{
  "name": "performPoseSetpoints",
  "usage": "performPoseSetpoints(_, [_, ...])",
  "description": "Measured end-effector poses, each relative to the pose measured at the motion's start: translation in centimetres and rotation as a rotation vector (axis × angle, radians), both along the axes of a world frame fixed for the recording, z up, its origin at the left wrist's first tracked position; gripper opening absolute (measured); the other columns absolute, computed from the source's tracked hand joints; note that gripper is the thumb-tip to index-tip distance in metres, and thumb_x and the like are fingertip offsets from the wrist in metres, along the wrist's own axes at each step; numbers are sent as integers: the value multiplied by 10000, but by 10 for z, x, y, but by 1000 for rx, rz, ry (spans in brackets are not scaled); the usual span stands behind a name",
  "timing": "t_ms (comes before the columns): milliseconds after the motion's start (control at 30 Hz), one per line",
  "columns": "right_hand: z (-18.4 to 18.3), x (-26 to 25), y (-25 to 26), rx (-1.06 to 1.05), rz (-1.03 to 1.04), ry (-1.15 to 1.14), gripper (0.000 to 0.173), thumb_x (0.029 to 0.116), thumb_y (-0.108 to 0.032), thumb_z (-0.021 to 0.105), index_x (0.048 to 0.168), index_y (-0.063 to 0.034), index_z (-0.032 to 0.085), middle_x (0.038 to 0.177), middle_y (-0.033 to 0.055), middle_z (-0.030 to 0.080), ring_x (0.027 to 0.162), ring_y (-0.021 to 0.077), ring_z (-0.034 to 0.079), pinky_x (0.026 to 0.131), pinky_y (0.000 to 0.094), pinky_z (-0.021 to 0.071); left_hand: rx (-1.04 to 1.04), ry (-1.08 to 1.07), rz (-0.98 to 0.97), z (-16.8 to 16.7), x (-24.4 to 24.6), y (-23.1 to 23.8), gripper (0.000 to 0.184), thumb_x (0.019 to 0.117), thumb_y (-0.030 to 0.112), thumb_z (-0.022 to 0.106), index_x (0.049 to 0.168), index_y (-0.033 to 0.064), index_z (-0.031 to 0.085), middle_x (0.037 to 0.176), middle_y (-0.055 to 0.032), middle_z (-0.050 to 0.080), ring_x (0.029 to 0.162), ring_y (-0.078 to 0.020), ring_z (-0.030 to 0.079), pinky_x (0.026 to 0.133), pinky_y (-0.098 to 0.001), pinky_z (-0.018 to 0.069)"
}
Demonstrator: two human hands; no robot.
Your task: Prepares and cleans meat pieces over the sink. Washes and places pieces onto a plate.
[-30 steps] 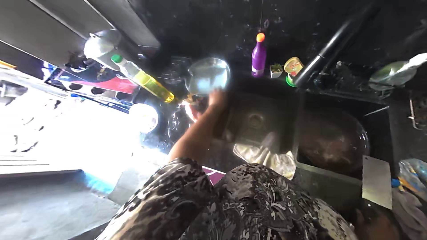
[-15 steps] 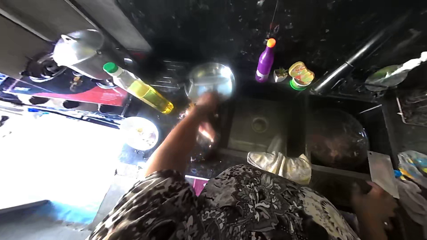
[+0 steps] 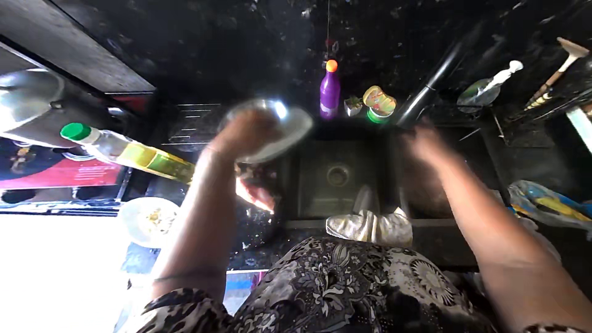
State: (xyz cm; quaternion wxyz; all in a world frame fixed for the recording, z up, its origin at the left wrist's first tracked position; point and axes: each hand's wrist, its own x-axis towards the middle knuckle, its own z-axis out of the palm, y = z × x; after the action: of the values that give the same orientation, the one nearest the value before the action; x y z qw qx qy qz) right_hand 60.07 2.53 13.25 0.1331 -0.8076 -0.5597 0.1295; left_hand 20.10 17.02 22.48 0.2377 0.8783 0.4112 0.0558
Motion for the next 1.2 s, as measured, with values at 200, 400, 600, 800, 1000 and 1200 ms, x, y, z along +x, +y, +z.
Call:
performPoseSetpoints(200, [-18, 5, 41, 34, -37, 135, 533, 1037, -306, 614, 1472, -14, 515, 1482, 257, 528, 1418, 399, 469, 1180, 581, 351, 142, -223, -410, -123, 91, -64, 267, 938, 27, 659, 1199, -13, 703, 1205, -187, 704, 1126, -315, 691, 1005, -483, 547])
performPoseSetpoints(400, [-56, -20, 21, 59, -280, 141, 476, 1088, -378, 479, 1336, -3, 634, 1328, 237, 644, 1271, 390, 601, 1093, 575, 455, 336, -429, -464, -211, 150, -74, 129, 945, -7, 613, 971, -30, 737, 1293, -241, 660, 1314, -412, 573, 1158, -524, 422])
performPoseSetpoints(600, [-114, -70, 2, 156, -571, 1158, 551, 1092, -503, 401, 1471, -111, 483, 1412, 150, 573, 1266, 281, 570, 1024, 528, 495, 307, -419, -572, -237, 166, -66, 190, 972, 45, 606, 1099, -59, 701, 1346, -235, 644, 1311, -392, 591, 1140, -504, 450])
performPoseSetpoints(800, [-135, -73, -4, 125, -500, 842, 429, 1101, -349, 445, 1329, -11, 578, 1168, 225, 664, 1041, 328, 654, 887, 544, 536, -79, -487, -606, -261, 183, -74, 809, 1049, 599, 269, 1565, -15, 380, 1648, -175, 347, 1553, -306, 273, 1270, -538, 153])
performPoseSetpoints(1000, [-75, -81, -21, 56, -451, 676, 389, 1129, -239, 380, 1345, 54, 518, 1175, 266, 638, 1065, 346, 646, 944, 525, 518, -119, -359, -142, -297, 199, -48, 575, 1101, 393, 335, 1614, 133, 346, 1703, -90, 247, 1589, -300, 155, 1243, -641, 63])
performPoseSetpoints(1200, [-69, -68, -27, -27, -431, 539, 427, 1135, -259, 356, 1387, 50, 506, 1292, 298, 604, 1184, 419, 611, 1015, 577, 480, -441, 48, 418, -296, 184, -44, 642, 1091, 542, 303, 1637, 206, 284, 1699, -207, 170, 1536, -467, 211, 1172, -720, 227])
